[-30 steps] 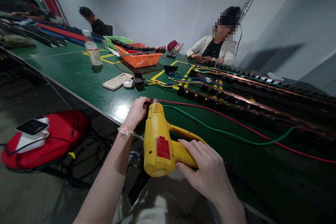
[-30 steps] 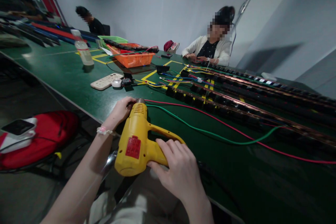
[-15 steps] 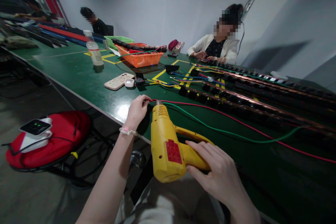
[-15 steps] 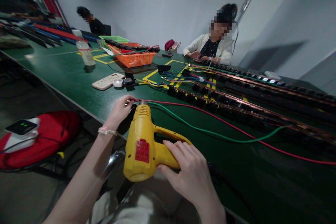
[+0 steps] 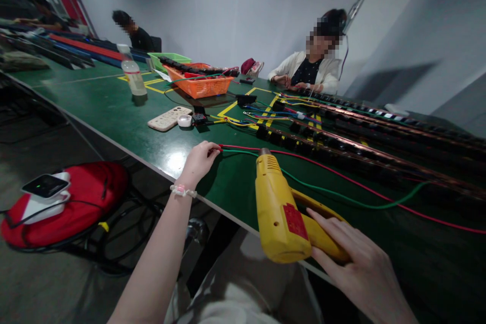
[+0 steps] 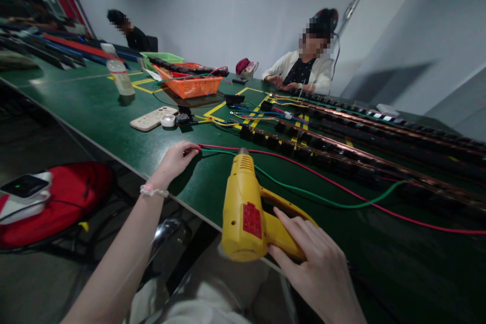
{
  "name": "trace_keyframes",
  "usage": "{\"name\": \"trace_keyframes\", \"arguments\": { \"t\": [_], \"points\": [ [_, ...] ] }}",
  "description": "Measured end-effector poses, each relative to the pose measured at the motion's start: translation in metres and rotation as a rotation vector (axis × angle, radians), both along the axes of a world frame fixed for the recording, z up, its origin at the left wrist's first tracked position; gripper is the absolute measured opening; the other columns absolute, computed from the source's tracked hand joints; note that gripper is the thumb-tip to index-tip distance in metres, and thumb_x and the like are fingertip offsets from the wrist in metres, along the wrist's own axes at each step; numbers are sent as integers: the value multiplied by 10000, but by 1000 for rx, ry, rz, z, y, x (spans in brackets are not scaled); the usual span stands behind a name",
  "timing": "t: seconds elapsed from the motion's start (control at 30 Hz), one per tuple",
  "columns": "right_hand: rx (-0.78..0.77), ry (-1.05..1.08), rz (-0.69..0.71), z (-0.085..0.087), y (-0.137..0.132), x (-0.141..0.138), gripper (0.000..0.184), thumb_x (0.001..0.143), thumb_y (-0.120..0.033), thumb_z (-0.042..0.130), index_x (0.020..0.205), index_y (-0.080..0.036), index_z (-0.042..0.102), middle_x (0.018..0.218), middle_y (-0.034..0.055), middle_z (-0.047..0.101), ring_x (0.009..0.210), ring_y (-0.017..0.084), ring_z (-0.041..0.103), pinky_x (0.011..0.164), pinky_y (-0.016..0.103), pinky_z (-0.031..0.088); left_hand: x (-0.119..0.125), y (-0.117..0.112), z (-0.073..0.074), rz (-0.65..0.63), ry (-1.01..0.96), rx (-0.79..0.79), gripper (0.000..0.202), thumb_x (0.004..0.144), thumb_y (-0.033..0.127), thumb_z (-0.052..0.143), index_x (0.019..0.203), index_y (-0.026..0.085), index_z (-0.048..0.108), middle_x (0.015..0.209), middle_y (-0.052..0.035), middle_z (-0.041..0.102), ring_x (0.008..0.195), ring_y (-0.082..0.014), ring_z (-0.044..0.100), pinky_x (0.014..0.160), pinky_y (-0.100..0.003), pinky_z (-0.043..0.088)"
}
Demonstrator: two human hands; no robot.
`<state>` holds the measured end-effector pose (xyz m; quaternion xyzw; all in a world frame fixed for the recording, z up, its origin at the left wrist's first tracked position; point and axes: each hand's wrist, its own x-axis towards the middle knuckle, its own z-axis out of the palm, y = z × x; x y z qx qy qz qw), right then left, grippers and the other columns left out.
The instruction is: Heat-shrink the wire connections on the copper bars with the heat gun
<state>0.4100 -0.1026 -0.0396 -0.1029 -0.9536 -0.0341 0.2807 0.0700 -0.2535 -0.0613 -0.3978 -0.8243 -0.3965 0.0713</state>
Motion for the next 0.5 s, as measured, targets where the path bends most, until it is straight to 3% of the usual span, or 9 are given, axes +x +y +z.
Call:
{"name": "trace_keyframes", "arguments": {
  "t": [0.2, 0.5],
  "points": [
    [136, 6, -17, -1, 1, 29, 479, 866, -388, 491, 1320, -236, 475, 1044, 31, 672, 896, 186, 660, 784, 312, 533, 3, 2, 0, 18, 52, -36, 228, 862, 297, 515, 881, 183, 711, 797, -48, 618, 701, -139, 559, 666, -247, 438],
    [215, -19, -121, -12, 3, 60, 521, 881, -381, 448, 1381, -238, 407, 1030, 38, 653, 849, 203, 648, 724, 324, 506, 6, 1, 3, 172, 88, -76, 265, 864, 304, 483, 829, 162, 704, 812, -91, 676, 741, -188, 600, 699, -277, 437]
  ]
}}
